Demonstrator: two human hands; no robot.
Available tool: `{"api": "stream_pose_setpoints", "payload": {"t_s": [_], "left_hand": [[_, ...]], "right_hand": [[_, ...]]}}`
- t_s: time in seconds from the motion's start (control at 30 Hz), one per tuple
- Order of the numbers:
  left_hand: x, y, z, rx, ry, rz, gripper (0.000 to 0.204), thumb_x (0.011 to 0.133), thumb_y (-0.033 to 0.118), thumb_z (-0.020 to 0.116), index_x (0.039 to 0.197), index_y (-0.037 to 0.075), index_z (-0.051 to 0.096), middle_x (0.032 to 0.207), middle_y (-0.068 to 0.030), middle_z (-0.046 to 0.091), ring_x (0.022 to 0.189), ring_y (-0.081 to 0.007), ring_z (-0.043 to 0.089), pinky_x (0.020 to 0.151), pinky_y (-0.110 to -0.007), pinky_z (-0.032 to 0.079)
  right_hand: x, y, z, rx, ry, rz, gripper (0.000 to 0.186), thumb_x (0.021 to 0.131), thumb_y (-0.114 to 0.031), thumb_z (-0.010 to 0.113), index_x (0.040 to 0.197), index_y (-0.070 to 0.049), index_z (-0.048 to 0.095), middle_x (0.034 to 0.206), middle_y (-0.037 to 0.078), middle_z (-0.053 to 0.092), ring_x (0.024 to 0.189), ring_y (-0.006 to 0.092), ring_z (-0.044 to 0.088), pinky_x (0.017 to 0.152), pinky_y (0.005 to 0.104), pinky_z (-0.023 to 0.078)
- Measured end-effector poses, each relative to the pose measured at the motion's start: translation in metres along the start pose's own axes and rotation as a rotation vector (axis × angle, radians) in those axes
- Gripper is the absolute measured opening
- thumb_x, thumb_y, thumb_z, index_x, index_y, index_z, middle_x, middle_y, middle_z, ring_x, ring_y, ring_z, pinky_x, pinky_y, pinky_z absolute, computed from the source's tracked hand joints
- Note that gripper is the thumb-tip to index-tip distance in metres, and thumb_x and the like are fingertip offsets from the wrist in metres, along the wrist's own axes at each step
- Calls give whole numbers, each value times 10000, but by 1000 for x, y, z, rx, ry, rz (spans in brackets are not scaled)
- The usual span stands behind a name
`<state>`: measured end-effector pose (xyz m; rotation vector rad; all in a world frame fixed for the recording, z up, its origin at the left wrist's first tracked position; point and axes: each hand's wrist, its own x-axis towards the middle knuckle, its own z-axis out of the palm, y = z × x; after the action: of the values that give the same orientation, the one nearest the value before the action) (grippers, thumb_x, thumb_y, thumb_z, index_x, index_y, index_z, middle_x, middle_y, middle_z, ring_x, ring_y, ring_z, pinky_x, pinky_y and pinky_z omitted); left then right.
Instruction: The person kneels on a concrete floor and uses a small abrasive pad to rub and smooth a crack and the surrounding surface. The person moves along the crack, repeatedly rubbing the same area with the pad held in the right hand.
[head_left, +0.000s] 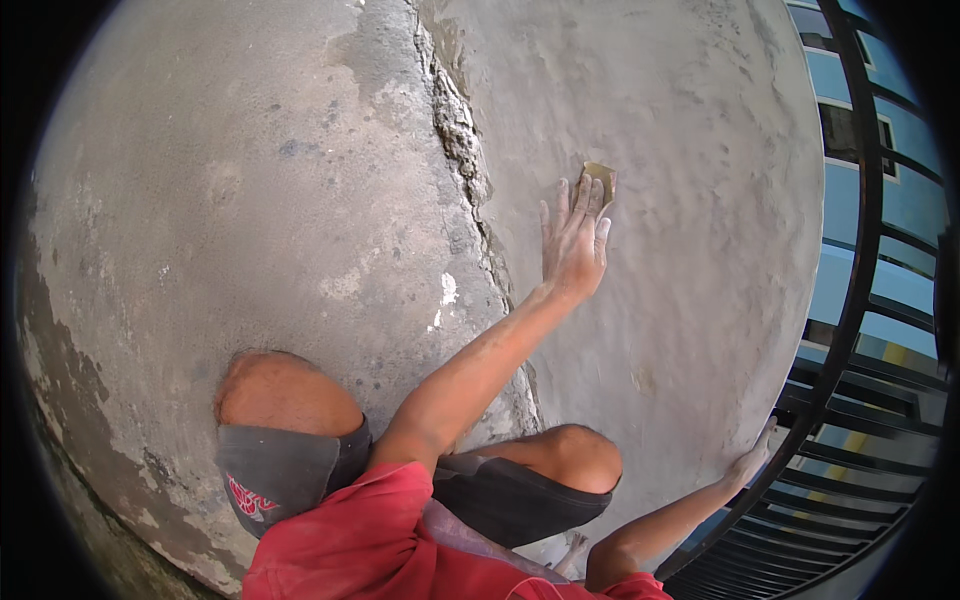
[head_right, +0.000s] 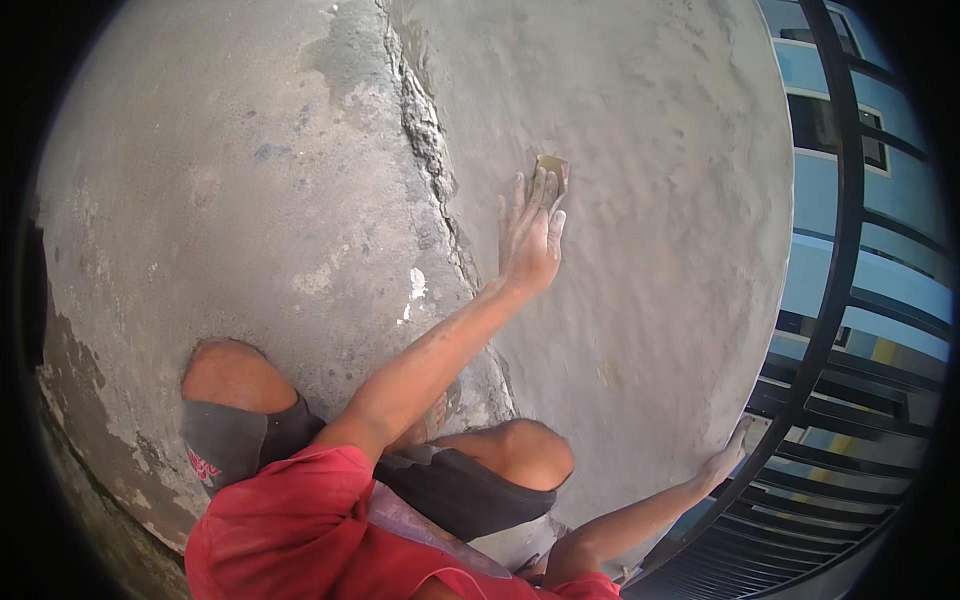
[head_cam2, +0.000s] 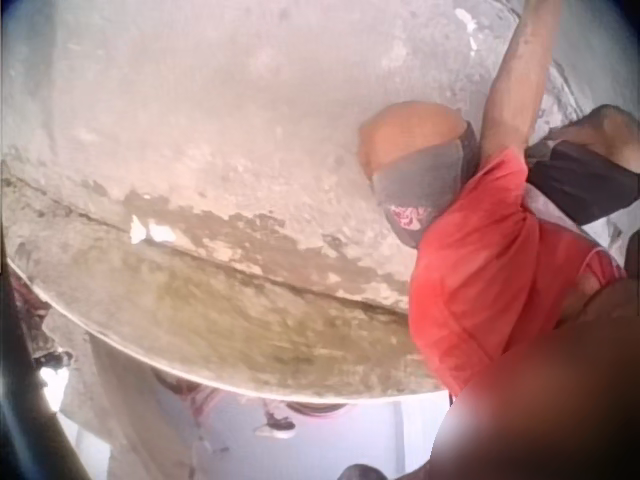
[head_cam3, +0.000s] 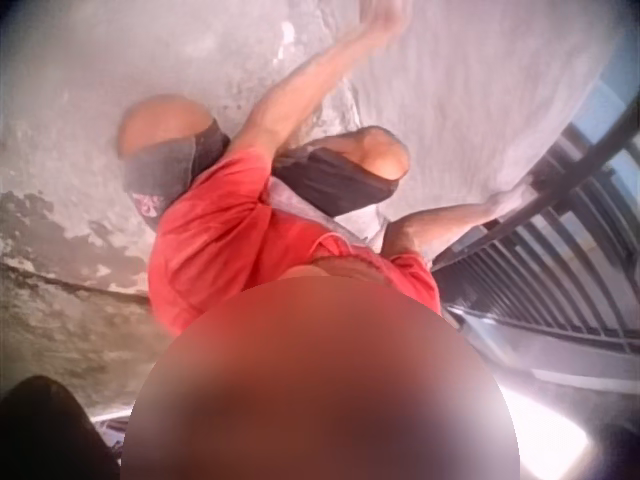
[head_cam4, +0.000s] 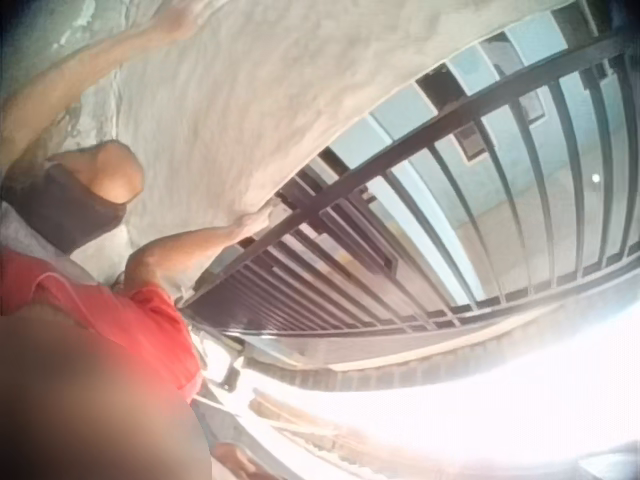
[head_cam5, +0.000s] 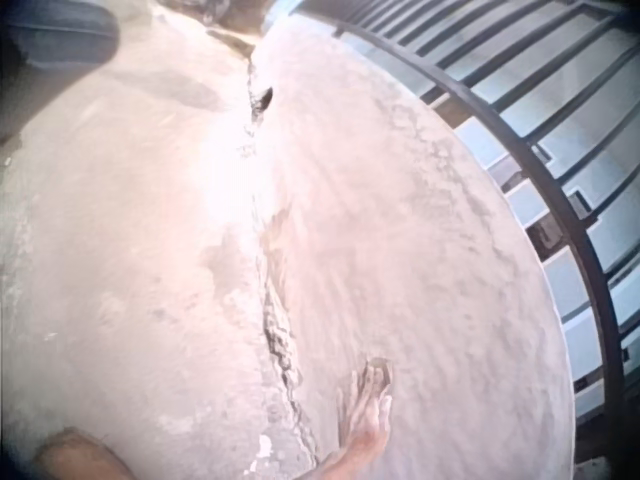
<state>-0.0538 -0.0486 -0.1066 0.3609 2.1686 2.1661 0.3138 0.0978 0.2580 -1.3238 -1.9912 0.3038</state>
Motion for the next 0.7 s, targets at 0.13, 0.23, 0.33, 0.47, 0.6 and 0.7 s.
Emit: {"api": "stream_pose_setpoints", "payload": {"t_s": [0.13,0.23,0.33,0.47,0.6,0.7], "left_hand": [[50,6,-21,-130,80,-98,625,1154,293,398,1728,68,295,1792,-189,276,1672,-446,146,1342,-598,139],[55,-1,-21,-286,183,-59,614,1159,309,391,1722,75,314,1784,-199,288,1666,-454,161,1346,-592,138],[-27,-32,13,-141,8,-91,618,1181,389,311,1735,114,301,1802,-148,270,1680,-424,132,1317,-674,133],[9,-33,0,-195,106,-216,623,1182,403,323,1721,91,331,1794,-166,283,1673,-429,159,1326,-652,129],[26,-50,-6,-231,229,-160,619,1181,401,333,1679,40,401,1773,-208,310,1665,-437,172,1346,-579,148],[-52,-33,16,-216,6,-101,607,1178,389,345,1668,40,422,1777,-204,302,1660,-439,185,1344,-578,164]], "right_hand": [[-6,-1,5,-44,1,21,843,1067,-647,592,1391,126,680,1357,172,734,1224,270,688,1096,362,512],[-1,-4,-13,-75,-12,17,834,1076,-633,582,1407,128,665,1369,179,725,1223,277,685,1099,366,507],[-8,-17,11,35,-28,45,817,1096,-605,562,1445,131,632,1407,201,703,1233,287,668,1109,371,485],[-10,-7,4,-108,37,-24,818,1088,-612,575,1428,129,648,1369,199,720,1218,287,678,1100,372,497],[0,-8,-7,-149,23,-19,813,1085,-619,582,1383,130,684,1316,182,749,1198,277,695,1088,356,513],[-1,-4,-2,-62,26,1,808,1088,-620,574,1360,131,701,1308,183,753,1193,269,696,1079,350,514]]}}
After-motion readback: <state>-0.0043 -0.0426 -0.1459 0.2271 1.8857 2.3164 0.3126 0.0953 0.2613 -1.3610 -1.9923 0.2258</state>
